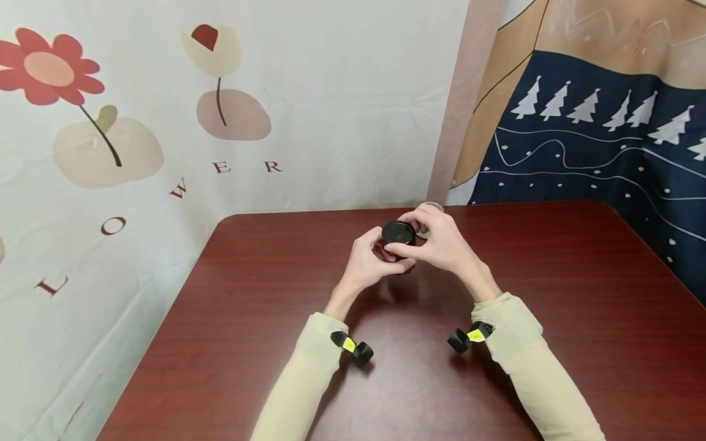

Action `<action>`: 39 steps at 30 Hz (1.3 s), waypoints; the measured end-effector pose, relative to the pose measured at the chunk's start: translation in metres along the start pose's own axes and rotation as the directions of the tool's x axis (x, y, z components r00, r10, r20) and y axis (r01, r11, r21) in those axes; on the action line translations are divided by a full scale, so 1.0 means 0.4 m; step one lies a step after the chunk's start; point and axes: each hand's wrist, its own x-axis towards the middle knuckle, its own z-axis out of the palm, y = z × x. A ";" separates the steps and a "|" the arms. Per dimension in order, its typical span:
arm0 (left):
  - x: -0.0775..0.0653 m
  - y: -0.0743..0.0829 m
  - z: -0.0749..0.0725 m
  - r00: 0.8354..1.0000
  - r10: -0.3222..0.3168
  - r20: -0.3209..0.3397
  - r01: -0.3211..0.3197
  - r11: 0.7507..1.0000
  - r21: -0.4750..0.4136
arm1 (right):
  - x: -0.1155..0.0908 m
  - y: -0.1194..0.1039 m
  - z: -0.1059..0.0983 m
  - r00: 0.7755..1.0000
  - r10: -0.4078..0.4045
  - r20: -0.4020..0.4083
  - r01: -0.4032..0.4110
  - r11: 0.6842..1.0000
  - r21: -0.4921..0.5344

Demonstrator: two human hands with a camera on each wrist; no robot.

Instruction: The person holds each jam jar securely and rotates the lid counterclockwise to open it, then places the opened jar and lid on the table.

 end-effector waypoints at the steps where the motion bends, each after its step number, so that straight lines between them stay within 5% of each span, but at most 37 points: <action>1: -0.001 0.001 0.001 1.000 0.002 0.000 -0.002 1.000 -0.002 | -0.002 -0.002 -0.001 1.000 -0.001 0.000 0.001 1.000 -0.001; 15: -0.017 0.017 0.013 0.999 0.029 -0.028 -0.029 1.000 -0.008 | -0.018 -0.029 -0.018 0.999 -0.044 0.018 0.044 0.999 -0.002; 26: -0.037 -0.039 0.041 1.000 0.004 -0.029 -0.003 1.000 0.030 | -0.046 -0.035 -0.029 0.998 -0.039 0.047 0.040 0.999 -0.022; 30: -0.043 -0.024 0.042 1.000 -0.005 -0.026 0.006 0.999 0.042 | -0.052 -0.040 -0.033 0.997 -0.047 0.054 0.049 0.998 -0.027; 39: -0.054 0.072 0.029 1.000 0.024 -0.013 -0.023 0.999 0.045 | -0.067 -0.056 -0.043 0.996 -0.074 0.055 0.076 0.997 -0.028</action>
